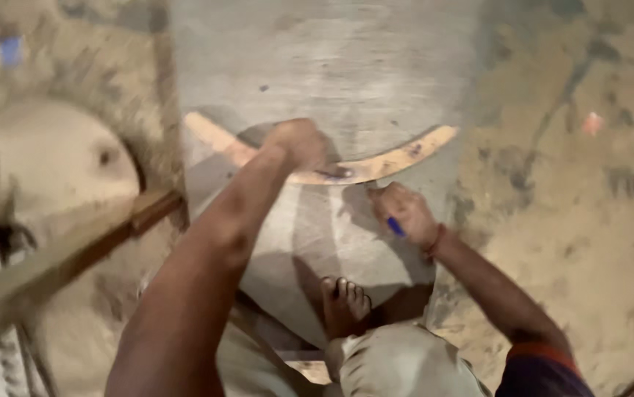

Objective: The person sits on the floor of a woodworking shop and uses a blue pen to mark a long curved wooden strip, tracing along a wooden frame used as a guide. They reposition the strip, hold it steady with one hand while marking with the other, and briefly lift and shift a large board aside before resuming marking.

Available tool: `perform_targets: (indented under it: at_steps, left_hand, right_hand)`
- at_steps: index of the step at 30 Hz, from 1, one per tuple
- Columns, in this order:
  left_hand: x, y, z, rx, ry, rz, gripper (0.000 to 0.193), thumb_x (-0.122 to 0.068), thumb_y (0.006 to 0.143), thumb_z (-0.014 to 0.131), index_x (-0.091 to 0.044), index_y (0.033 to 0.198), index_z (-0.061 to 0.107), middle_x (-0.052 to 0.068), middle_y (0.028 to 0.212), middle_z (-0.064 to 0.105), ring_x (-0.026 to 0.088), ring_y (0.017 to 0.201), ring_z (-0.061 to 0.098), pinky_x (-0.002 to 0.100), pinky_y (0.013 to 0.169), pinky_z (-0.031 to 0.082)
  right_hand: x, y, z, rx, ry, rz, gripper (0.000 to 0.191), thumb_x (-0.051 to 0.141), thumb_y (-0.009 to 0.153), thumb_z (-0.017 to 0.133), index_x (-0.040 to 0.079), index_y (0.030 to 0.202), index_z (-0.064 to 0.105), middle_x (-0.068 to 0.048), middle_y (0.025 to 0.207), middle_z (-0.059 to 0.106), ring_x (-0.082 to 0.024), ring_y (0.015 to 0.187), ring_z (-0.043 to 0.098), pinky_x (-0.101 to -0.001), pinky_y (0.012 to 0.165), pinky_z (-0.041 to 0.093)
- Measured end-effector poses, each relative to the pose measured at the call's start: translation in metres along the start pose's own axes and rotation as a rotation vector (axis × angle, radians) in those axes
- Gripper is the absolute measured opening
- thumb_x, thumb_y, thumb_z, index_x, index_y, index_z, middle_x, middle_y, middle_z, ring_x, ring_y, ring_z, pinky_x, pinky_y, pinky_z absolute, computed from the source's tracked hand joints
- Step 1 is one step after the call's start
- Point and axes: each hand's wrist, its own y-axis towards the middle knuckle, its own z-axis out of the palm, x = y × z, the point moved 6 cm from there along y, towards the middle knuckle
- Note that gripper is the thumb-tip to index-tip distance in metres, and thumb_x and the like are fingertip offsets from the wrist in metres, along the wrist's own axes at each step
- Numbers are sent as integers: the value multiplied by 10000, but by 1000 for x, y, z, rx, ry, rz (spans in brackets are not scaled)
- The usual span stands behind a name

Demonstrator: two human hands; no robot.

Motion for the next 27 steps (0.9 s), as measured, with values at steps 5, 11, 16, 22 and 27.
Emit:
perform_targets:
  at_steps: [5,11,16,22,27]
  left_hand:
    - [-22,-13,-8,102,379,176,662,-171,1044,469,-580,1526,272,99,1133,663,247,886,745,354,691,635]
    - [-27,-6,-6,-77,376,254,621,-163,1033,410,-559,1491,274,102,1126,668,253,895,724,383,673,604]
    - [-27,-4,1,-179,434,284,686,-156,1014,421,-528,1559,232,139,1085,673,275,823,732,363,616,586]
    - [-39,-11,-12,-169,497,278,718,-121,1002,443,-500,1574,234,117,1011,672,252,816,721,355,593,574]
    - [-42,-18,-15,-104,528,239,741,-78,972,502,-450,1567,265,107,1150,629,256,1010,670,371,785,563]
  right_hand:
    - [-42,-43,-83,-148,-113,253,329,55,898,680,-17,1219,697,-103,918,694,-266,797,678,-360,697,552]
    - [-77,-59,-124,-398,-102,688,172,157,973,747,45,1102,769,-117,930,741,-198,709,636,-311,621,504]
    - [-92,-55,-143,-580,98,625,154,146,1030,733,26,1125,739,-74,942,733,-107,783,643,-254,666,527]
    - [-104,-49,-152,-661,162,618,130,112,1038,703,11,1110,741,-78,925,734,-99,792,627,-255,680,518]
    - [-80,-59,-142,-930,107,617,233,127,1081,620,25,1280,683,-62,888,744,-85,782,685,-249,677,534]
